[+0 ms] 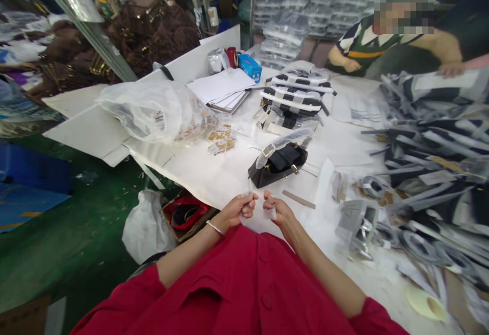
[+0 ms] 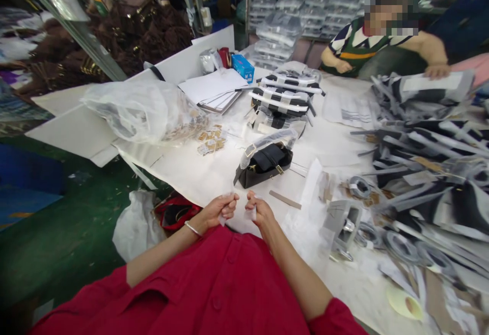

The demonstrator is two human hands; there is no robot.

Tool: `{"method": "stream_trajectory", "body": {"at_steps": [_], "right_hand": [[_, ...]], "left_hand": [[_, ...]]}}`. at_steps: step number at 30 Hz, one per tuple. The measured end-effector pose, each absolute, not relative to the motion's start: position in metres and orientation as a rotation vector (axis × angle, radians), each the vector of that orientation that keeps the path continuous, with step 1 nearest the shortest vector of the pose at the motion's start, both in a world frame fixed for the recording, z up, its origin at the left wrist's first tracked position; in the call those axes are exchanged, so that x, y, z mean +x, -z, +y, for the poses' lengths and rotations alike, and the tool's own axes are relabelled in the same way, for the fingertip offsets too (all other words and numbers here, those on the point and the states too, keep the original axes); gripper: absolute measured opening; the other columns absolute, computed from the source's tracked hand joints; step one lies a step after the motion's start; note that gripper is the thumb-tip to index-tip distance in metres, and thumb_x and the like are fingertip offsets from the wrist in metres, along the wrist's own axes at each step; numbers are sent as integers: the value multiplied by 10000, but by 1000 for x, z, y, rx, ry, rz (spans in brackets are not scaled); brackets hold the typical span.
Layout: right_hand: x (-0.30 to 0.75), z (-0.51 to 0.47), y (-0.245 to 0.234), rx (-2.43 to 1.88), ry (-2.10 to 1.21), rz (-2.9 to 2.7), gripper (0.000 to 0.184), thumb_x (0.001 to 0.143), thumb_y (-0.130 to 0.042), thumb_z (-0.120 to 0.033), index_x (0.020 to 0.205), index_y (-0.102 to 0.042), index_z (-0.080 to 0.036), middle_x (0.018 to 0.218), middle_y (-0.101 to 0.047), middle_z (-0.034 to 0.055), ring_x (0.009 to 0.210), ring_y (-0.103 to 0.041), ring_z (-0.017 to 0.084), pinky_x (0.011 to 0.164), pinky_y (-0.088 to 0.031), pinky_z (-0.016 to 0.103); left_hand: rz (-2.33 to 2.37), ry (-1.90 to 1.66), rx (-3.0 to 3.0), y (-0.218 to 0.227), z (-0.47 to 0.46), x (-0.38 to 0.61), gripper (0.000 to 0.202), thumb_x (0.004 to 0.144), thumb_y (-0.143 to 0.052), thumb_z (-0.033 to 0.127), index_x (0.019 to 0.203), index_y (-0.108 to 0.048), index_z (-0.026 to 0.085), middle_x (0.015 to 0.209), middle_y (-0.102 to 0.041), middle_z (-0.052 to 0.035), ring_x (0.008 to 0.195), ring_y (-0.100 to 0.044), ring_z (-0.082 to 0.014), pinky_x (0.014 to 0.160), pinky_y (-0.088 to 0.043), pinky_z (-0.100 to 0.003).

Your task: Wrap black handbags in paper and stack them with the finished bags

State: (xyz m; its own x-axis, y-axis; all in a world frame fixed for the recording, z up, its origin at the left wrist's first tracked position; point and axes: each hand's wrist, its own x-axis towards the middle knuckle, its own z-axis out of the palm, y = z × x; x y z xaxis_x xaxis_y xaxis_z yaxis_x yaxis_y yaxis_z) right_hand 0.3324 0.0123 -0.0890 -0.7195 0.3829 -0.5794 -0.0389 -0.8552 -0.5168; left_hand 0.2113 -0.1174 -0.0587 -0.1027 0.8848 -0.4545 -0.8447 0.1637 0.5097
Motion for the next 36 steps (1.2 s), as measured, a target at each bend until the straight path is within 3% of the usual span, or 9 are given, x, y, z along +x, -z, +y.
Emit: {"method": "stream_trajectory", "body": {"at_steps": [4,9,13,16,20,24,28,33,36], "right_hand": [[354,20,85,-1286,-2388,-673,327,687,-798,-227,778,-485,-210,564,-506,-86,333,-259,11,282,-181,136],[362,-4,78,-1462,-2241,-784,523,571,-888,-443,659,-433,-200,487,-388,-109,354,-232,4,319,-137,146],[343,-26,68,-1622,-2049,-1028,555,572,-815,-613,606,-459,-188,467,-411,-86,363,-252,15,351,-127,173],[324,-32,59,-1607,-1968,-1222,495,544,-833,-530,800,-627,-160,575,-548,-43,387,-295,24,374,-141,189],[300,-34,51,-1691,-1864,-1255,636,497,-846,-442,1029,-639,-163,534,-501,-81,395,-305,43,392,-189,207],[275,-36,55,-1733,-1829,-1189,680,491,-843,-513,1028,-607,-167,509,-492,-84,402,-310,56,397,-194,211],[248,-41,53,-1580,-2004,-1086,570,527,-834,-576,841,-575,-177,434,-419,-90,409,-298,55,408,-163,196],[225,-44,37,-1268,-2239,-885,557,538,-845,-581,751,-498,-202,541,-504,-58,456,-350,52,418,-207,180],[217,-41,34,-1438,-2099,-896,573,501,-858,-562,788,-512,-208,543,-456,-88,430,-311,48,396,-178,184]], "left_hand": [[1212,-1444,177,78,-134,165,277,829,-636,387,938,-579,138,565,-436,83,348,-196,-12,359,-152,-163],[1518,-1419,339,105,-108,125,312,771,-649,443,849,-548,158,788,-574,1,569,-531,-70,484,-366,-172],[1377,-1278,427,120,-73,118,345,693,-718,419,858,-565,158,844,-600,-23,679,-617,-141,556,-442,-230],[1261,-1175,492,129,-57,117,341,665,-736,422,788,-566,153,781,-614,-25,728,-630,-171,643,-492,-284],[1169,-1094,557,134,-59,115,352,652,-740,454,730,-573,154,723,-635,-17,768,-631,-177,779,-507,-329],[1073,-976,624,122,-80,104,400,641,-753,487,779,-614,138,702,-662,-35,744,-660,-199,771,-521,-354],[972,-834,771,93,-93,82,424,684,-729,501,854,-657,119,660,-664,-33,625,-634,-157,709,-515,-319],[957,-717,859,57,-89,53,350,682,-714,459,781,-681,126,652,-658,-17,589,-606,-134,645,-484,-268],[1046,-588,917,50,-83,43,243,641,-694,361,717,-689,130,598,-643,-7,585,-609,-149,595,-457,-250]]}}
